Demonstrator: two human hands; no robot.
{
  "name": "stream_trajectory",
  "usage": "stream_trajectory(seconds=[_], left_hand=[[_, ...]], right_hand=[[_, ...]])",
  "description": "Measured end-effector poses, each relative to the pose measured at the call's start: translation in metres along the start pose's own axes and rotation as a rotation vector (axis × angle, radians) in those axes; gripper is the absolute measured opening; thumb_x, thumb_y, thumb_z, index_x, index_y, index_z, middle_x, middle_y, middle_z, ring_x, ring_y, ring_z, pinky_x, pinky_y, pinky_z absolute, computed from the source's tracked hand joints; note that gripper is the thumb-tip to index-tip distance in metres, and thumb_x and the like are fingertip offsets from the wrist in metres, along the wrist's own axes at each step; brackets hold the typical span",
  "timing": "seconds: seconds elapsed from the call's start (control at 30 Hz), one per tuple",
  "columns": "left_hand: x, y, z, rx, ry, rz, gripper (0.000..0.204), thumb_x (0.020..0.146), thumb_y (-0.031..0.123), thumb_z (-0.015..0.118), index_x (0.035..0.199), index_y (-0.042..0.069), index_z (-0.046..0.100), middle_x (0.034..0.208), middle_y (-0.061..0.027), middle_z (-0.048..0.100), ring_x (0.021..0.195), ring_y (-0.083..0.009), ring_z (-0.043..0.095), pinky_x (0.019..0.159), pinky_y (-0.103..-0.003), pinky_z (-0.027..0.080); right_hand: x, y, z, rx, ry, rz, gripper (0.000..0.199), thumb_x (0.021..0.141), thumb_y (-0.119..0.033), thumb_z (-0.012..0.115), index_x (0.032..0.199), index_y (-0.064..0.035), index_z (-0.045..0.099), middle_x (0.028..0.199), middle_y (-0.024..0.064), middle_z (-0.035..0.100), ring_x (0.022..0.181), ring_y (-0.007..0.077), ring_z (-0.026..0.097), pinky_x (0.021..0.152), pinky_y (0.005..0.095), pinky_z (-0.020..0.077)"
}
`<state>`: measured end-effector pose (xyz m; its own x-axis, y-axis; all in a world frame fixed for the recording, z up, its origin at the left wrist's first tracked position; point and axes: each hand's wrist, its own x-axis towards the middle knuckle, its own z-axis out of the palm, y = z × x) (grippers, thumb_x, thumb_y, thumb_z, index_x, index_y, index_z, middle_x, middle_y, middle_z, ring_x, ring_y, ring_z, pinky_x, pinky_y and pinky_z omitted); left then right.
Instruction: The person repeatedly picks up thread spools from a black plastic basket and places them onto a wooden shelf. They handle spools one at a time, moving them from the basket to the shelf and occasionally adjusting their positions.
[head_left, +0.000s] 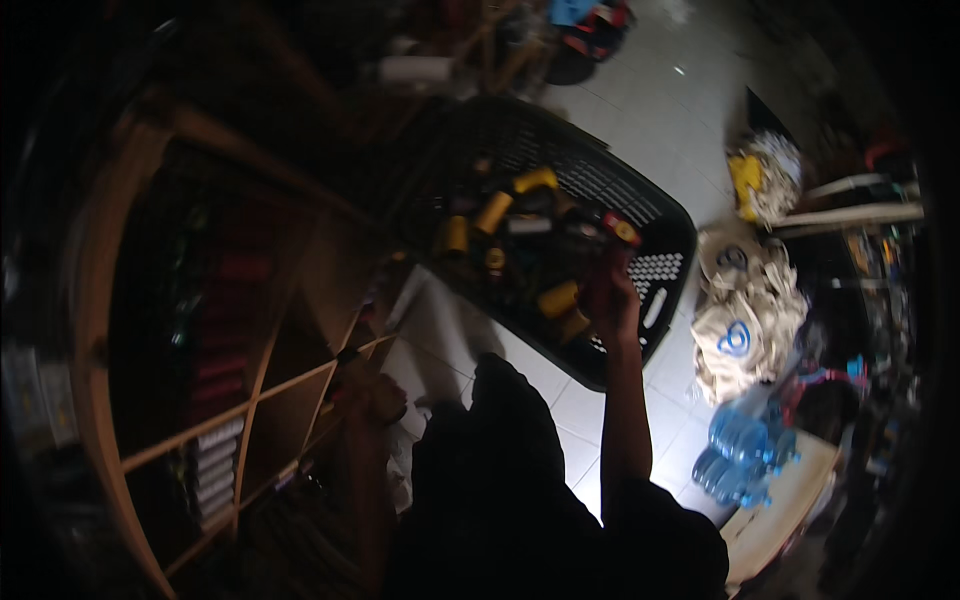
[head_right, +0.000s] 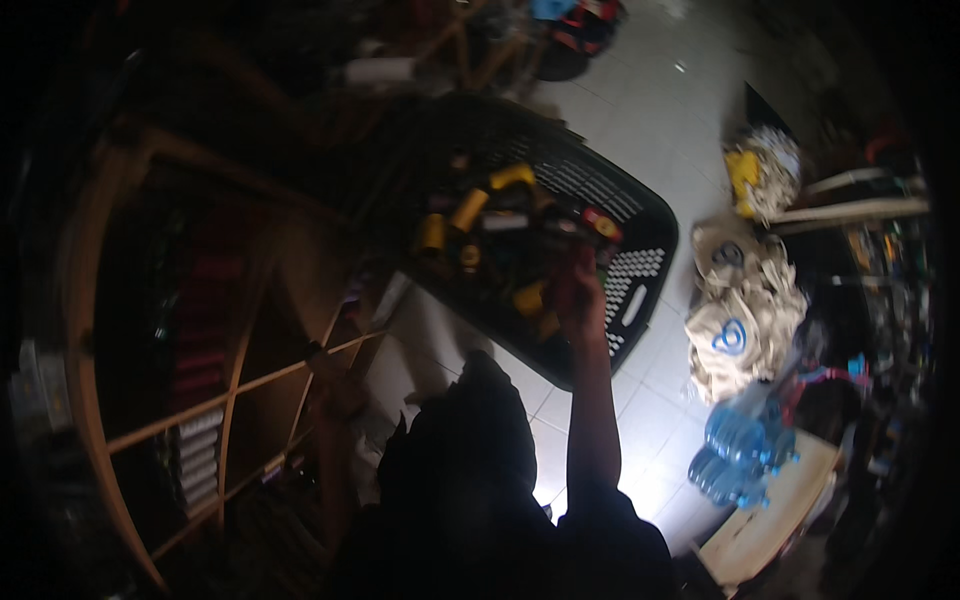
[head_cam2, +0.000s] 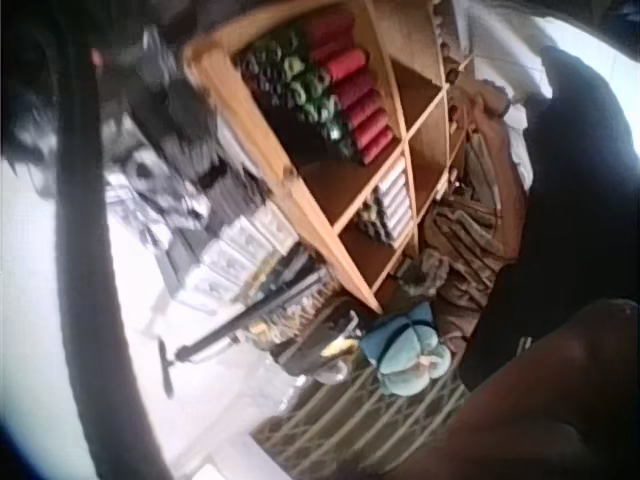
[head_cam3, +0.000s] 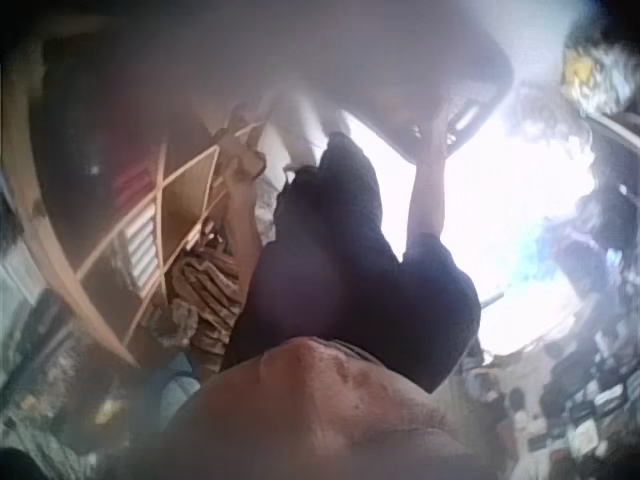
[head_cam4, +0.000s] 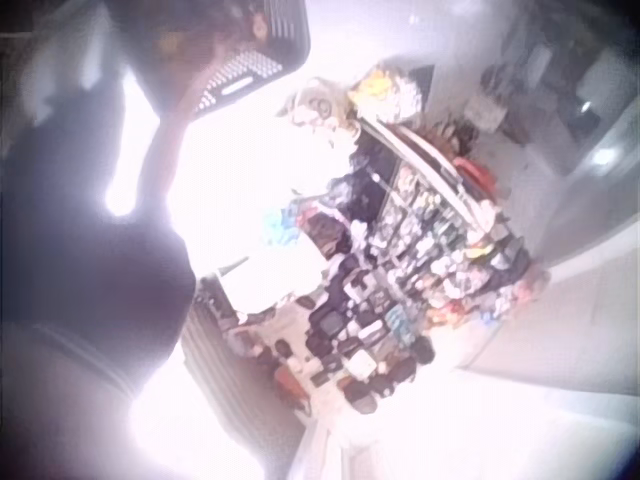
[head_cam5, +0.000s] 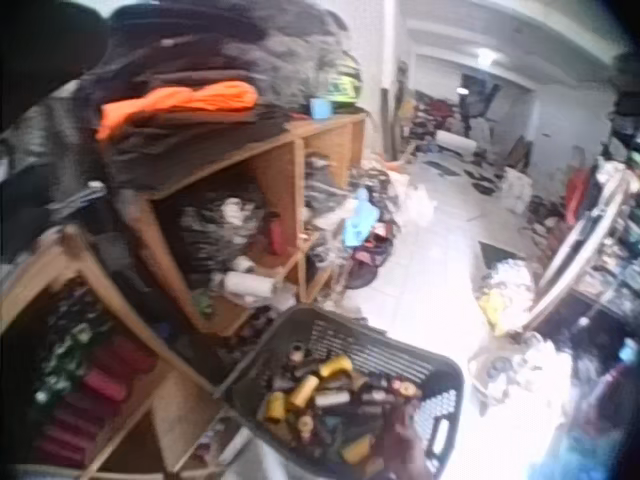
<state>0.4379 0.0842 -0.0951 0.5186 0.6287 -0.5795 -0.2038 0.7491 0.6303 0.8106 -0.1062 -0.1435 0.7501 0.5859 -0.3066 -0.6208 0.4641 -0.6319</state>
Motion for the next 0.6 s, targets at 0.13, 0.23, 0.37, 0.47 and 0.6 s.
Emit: stream_trajectory(seconds=[0.13, 0.23, 0.37, 0.47, 0.6], left_hand=[[-0.014, 0.013, -0.008, 0.073, 0.117, 0.258, 0.054, 0.087, 0.019, 0.061, 0.133, 0.002, 0.039, 0.108, -0.0146, 0.06, 0.095, -0.0256, 0.063, 0.082, -0.038, 0.054], [-0.039, 0.034, -0.017, 0.194, 0.181, 0.319, 0.056, 0.087, 0.018, 0.062, 0.135, 0.003, 0.037, 0.114, -0.0156, 0.058, 0.1, -0.0232, 0.062, 0.086, -0.037, 0.052], [-0.066, 0.027, -0.061, 0.383, 0.375, 0.536, 0.057, 0.089, 0.024, 0.068, 0.134, 0.001, 0.041, 0.125, -0.0137, 0.054, 0.111, -0.0202, 0.055, 0.094, -0.034, 0.046], [-0.128, 0.044, -0.074, 0.327, 0.553, 0.605, 0.057, 0.088, 0.026, 0.072, 0.132, 0.002, 0.046, 0.122, -0.0116, 0.057, 0.109, -0.0199, 0.056, 0.093, -0.035, 0.045], [-0.181, 0.037, -0.114, 0.411, 0.848, 0.743, 0.053, 0.086, 0.022, 0.074, 0.13, 0.003, 0.051, 0.115, -0.011, 0.062, 0.109, -0.0186, 0.057, 0.093, -0.035, 0.045]], right_hand=[[-0.043, 0.046, 0.09, -0.361, -0.309, 0.335, 0.073, 0.069, -0.011, 0.073, 0.134, -0.0064, 0.04, 0.104, 0.0097, 0.06, 0.088, 0.0221, 0.064, 0.07, 0.0352, 0.0543], [-0.065, 0.106, 0.134, -0.201, -0.395, 0.63, 0.076, 0.068, -0.008, 0.072, 0.137, -0.0056, 0.039, 0.1, 0.0103, 0.06, 0.087, 0.0232, 0.064, 0.073, 0.0378, 0.0551], [-0.101, 0.18, 0.162, -0.216, -0.635, 0.871, 0.083, 0.067, -0.009, 0.071, 0.142, -0.005, 0.035, 0.096, 0.0098, 0.058, 0.084, 0.0238, 0.064, 0.077, 0.0382, 0.0548], [-0.138, 0.221, 0.206, -0.587, -0.867, 0.883, 0.078, 0.069, -0.015, 0.079, 0.135, -0.0023, 0.039, 0.085, 0.007, 0.057, 0.077, 0.0201, 0.061, 0.07, 0.0338, 0.0514], [-0.2, 0.266, 0.262, -0.86, -1.101, 0.784, 0.062, 0.063, -0.005, 0.088, 0.114, -0.0036, 0.052, 0.086, 0.0032, 0.06, 0.081, 0.014, 0.061, 0.074, 0.0312, 0.0509]])
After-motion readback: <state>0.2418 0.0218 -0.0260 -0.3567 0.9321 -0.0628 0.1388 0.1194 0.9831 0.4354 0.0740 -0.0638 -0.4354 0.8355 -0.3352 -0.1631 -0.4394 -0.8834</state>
